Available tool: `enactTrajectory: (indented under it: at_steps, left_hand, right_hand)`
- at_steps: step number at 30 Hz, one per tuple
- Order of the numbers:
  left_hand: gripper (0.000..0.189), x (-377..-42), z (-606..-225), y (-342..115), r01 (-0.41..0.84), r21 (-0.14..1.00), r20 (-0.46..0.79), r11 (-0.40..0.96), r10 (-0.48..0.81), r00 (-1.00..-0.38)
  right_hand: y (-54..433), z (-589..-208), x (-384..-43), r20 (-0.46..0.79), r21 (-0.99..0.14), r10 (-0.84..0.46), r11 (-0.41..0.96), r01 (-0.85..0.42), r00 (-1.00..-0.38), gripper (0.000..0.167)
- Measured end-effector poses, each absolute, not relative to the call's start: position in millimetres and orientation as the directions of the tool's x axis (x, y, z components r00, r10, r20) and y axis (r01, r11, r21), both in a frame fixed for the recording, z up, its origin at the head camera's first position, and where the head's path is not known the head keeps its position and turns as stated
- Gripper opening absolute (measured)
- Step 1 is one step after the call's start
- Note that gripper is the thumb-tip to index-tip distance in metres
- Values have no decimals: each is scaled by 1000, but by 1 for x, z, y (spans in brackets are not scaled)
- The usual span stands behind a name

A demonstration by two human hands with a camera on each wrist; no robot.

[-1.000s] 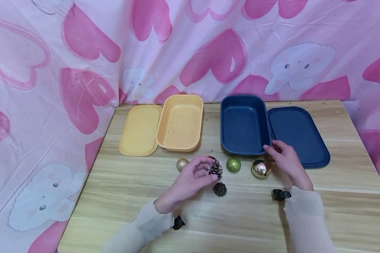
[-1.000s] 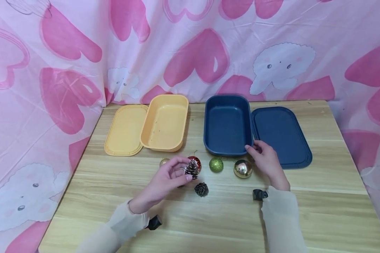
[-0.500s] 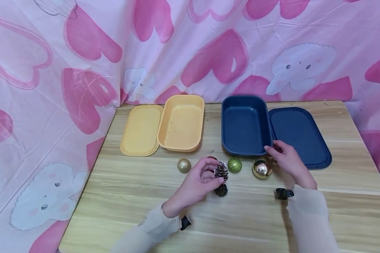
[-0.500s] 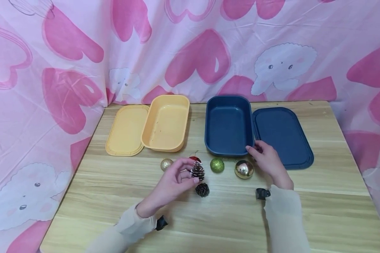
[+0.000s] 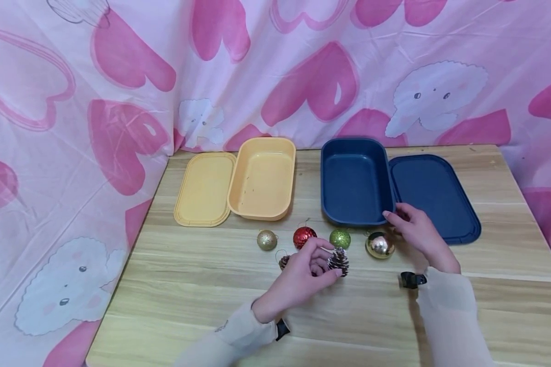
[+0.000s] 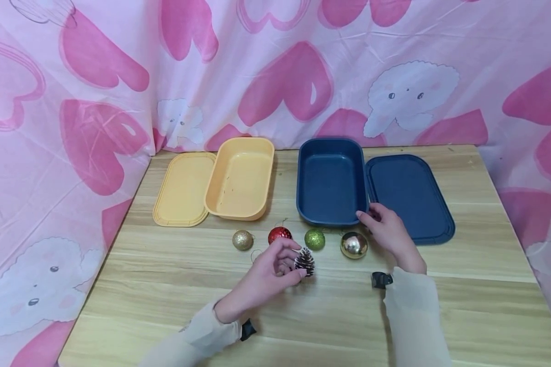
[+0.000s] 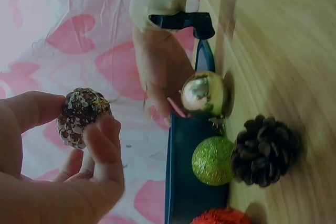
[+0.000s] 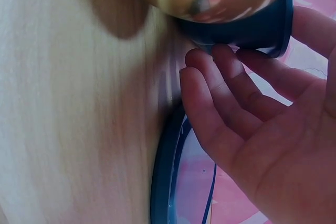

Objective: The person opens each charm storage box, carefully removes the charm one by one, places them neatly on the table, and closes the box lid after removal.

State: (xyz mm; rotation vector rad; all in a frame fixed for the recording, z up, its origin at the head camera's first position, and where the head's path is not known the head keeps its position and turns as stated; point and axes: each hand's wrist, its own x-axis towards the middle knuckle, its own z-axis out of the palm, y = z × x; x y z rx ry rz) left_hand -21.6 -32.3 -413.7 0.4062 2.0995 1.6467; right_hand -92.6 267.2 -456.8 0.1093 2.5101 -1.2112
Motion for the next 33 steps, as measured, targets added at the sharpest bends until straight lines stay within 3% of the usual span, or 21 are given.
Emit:
enactTrajectory:
  at_steps: [12,33]
  left_hand:
    - [44,-17,-425,-7,-84,968,-205,237,546,-812]
    - [34,-4,-455,21,42,873,-275,486,561,-781]
  right_hand:
    - [267,-457,-93,-331,-736,-75,644,208,-941,68]
    - [267,-458,-92,-325,-754,-75,623,210,-943,65]
